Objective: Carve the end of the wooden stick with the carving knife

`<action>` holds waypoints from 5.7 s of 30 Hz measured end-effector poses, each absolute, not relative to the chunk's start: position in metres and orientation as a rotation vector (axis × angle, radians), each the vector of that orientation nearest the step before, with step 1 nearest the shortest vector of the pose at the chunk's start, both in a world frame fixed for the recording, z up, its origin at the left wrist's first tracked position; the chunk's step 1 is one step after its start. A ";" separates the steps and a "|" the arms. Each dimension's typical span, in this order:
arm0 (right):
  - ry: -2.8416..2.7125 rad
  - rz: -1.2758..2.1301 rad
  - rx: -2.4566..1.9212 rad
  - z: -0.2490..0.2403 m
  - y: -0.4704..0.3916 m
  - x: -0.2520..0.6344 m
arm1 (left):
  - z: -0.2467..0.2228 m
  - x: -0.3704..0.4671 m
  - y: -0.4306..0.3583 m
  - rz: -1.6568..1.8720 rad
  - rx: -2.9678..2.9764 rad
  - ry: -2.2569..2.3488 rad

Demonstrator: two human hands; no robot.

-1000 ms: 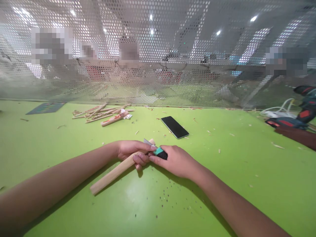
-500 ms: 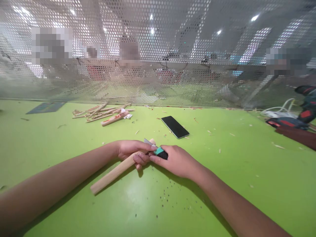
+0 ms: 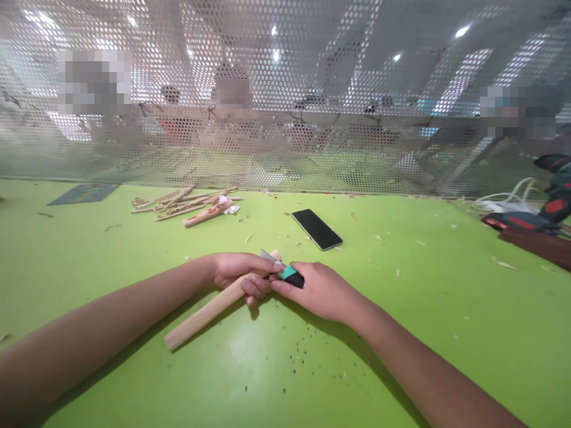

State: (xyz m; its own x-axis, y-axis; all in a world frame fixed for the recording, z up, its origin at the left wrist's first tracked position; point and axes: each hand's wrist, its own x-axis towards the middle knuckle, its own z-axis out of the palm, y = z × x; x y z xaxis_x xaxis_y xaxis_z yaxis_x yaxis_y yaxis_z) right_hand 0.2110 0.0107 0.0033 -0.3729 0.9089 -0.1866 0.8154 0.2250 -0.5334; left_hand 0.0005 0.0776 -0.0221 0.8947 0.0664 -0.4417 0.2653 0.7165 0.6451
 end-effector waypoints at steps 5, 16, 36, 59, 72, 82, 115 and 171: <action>-2.324 0.854 -1.657 0.004 0.011 0.210 | -0.022 0.001 0.078 -0.122 0.770 0.464; -2.324 0.857 -1.659 0.004 0.011 0.210 | -0.021 0.001 0.077 -0.123 0.768 0.461; -2.321 0.856 -1.664 0.003 0.012 0.210 | -0.022 0.001 0.078 -0.125 0.762 0.469; -2.314 0.855 -1.647 0.004 0.011 0.210 | -0.022 0.001 0.078 -0.128 0.764 0.473; -2.313 0.868 -1.647 0.004 0.011 0.210 | -0.020 0.001 0.077 -0.129 0.777 0.476; -2.295 0.843 -1.642 0.004 0.010 0.209 | -0.016 0.002 0.076 -0.131 0.821 0.524; -2.225 0.835 -1.657 0.007 0.005 0.208 | -0.012 0.001 0.078 -0.275 0.993 0.424; -2.159 0.882 -1.684 0.002 0.005 0.209 | -0.022 0.002 0.084 -0.300 0.928 0.370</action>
